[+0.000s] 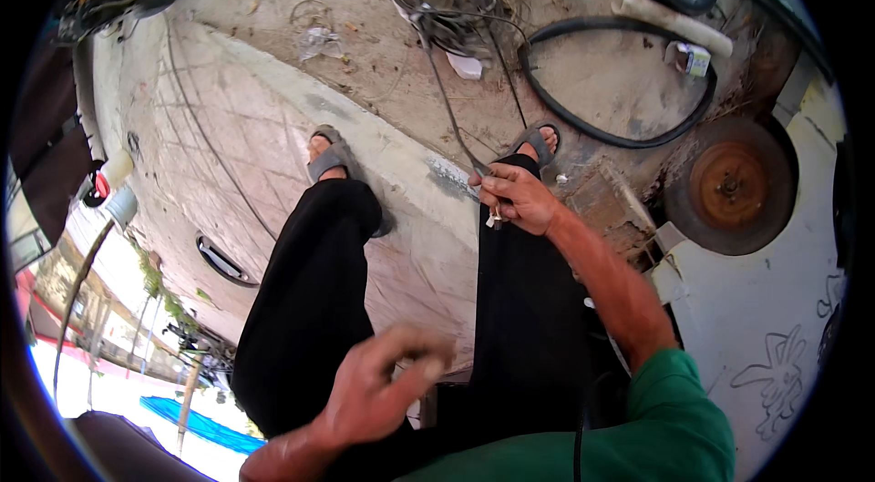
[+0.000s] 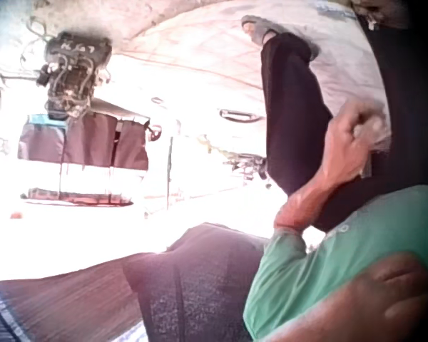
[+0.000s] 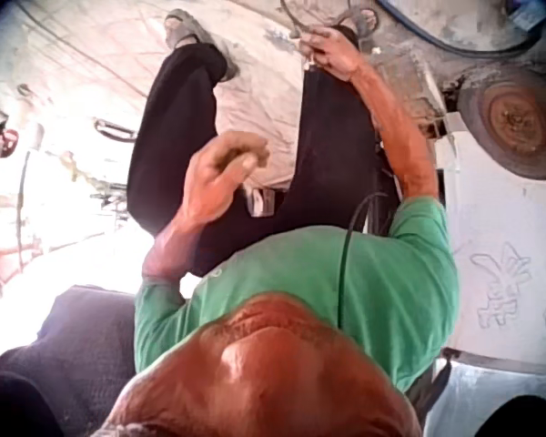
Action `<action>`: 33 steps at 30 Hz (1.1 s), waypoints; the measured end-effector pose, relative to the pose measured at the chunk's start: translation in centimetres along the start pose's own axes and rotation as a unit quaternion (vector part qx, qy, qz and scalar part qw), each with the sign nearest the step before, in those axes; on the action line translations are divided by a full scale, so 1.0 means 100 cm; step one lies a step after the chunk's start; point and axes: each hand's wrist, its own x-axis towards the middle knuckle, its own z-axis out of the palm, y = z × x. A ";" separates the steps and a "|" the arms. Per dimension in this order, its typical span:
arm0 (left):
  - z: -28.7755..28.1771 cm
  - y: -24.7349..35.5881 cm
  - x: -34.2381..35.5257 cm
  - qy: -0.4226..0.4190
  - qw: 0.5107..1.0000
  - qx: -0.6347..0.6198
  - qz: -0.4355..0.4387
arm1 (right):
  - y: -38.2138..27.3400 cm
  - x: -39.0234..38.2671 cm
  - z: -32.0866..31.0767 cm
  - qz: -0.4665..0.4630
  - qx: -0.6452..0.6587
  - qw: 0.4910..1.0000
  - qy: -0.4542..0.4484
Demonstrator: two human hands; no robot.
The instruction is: The person works on the wiring of a teal three-wheeled vehicle, stripping and twisting wires. They then walk through a cluttered workshop, pick up a coiled cable, and return to the vehicle to continue handling the wires.
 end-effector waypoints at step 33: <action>0.005 -0.045 0.020 0.025 0.894 -0.441 0.081 | -0.042 -0.125 0.221 -0.035 -0.289 0.952 0.098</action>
